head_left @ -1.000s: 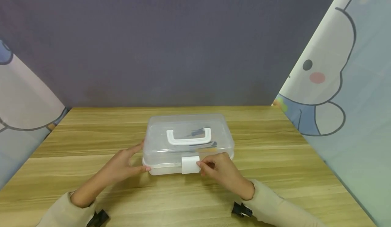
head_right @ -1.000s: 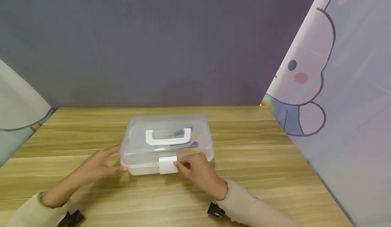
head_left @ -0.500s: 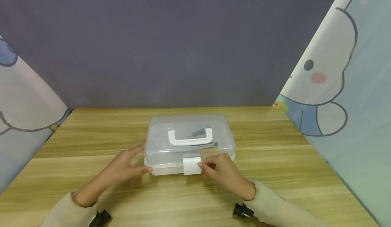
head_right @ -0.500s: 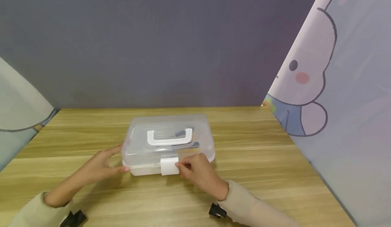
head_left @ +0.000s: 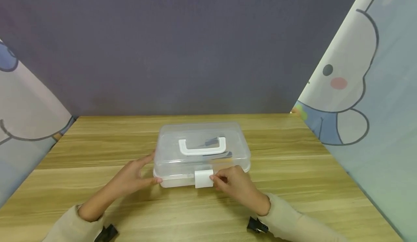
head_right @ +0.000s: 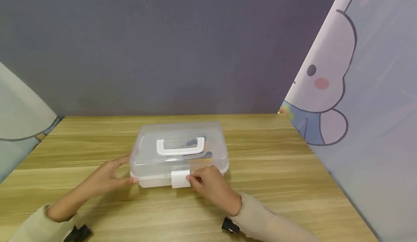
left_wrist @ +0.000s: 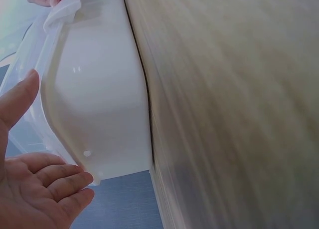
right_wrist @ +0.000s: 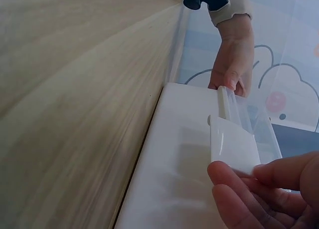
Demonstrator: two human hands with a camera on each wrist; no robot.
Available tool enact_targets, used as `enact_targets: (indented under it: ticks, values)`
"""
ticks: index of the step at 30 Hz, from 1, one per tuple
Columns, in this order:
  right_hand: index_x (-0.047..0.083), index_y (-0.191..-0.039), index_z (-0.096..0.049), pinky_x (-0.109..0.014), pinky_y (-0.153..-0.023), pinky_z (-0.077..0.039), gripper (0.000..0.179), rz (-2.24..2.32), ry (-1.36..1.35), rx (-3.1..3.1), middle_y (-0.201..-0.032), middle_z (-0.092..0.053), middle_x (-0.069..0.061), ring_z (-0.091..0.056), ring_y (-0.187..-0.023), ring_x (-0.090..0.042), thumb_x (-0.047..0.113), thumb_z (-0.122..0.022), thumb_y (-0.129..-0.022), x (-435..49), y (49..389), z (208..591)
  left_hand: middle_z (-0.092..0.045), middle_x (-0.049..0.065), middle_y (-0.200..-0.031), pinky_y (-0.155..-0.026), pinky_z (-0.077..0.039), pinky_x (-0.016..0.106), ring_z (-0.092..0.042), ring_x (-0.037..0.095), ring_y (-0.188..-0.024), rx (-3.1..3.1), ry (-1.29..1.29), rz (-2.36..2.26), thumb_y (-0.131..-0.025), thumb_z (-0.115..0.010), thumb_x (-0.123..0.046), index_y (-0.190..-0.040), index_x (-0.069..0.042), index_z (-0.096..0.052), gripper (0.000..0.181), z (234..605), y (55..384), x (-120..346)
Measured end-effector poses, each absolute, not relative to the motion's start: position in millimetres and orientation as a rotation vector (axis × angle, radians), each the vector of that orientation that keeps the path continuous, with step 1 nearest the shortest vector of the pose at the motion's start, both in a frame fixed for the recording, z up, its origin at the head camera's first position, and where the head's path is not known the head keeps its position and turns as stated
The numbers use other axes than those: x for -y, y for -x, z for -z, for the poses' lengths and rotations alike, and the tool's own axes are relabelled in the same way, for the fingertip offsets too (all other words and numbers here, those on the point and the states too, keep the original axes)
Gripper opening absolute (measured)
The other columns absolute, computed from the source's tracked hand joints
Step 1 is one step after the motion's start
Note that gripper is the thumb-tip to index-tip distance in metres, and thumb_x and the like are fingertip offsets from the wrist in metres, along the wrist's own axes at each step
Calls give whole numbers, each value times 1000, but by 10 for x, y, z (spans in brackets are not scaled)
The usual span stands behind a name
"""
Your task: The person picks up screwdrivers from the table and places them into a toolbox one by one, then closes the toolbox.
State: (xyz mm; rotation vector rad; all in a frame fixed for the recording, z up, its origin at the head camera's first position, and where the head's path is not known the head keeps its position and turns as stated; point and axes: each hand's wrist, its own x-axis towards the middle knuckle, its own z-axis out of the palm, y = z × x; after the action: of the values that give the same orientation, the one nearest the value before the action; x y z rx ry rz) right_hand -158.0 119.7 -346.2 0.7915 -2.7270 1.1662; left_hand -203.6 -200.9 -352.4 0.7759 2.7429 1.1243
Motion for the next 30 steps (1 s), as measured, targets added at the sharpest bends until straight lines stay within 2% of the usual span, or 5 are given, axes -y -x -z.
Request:
enact_targets:
  ticks: [6, 9, 20, 22, 30]
  values:
    - [5, -65, -68, -10, -42, -34, 24, -1036, -815, 2710, -52, -52, 9, -31, -48, 9, 10, -65, -89, -1174, 1578, 3468, -46, 24, -137, -95, -41, 59, -54, 29, -109, -2773, -811, -1130, -75, -78, -39, -140, 5, -38, 88, 3522, 2032, 2016]
    - [5, -67, -70, -10, -43, -34, 22, -988, -821, 2713, -53, -50, 10, -31, -49, 8, 10, -66, -88, -1163, 1574, 3469, -45, 25, -137, -94, -42, 59, -60, 27, -93, -2764, -793, -1122, -75, -78, -40, -140, 5, -38, 89, 3524, 2022, 2023]
    - [14, -58, -53, -11, -45, -25, 33, -667, -830, 2685, -52, -32, 12, -25, -50, 3, 18, -67, -88, -1126, 1538, 3481, -44, 25, -138, -94, -41, 60, -61, 40, -101, -2759, -790, -1118, -76, -77, -39, -139, 8, -38, 88, 3513, 2022, 2029]
    - [14, -60, -56, -11, -46, -28, 29, -620, -841, 2639, -53, -39, 11, -29, -51, 4, 18, -69, -86, -1123, 1536, 3484, -43, 26, -138, -95, -39, 62, -42, 46, -124, -2762, -800, -1117, -76, -77, -39, -138, 10, -38, 88, 3507, 2021, 2030]
    - [12, -70, -60, -12, -49, -37, 23, -440, -857, 2447, -66, -55, 6, -44, -55, -2, 22, -79, -73, -1153, 1539, 3522, -44, 26, -138, -95, -40, 60, -43, 45, -124, -2767, -820, -1101, -76, -77, -39, -138, 9, -38, 88, 3523, 2037, 2022]
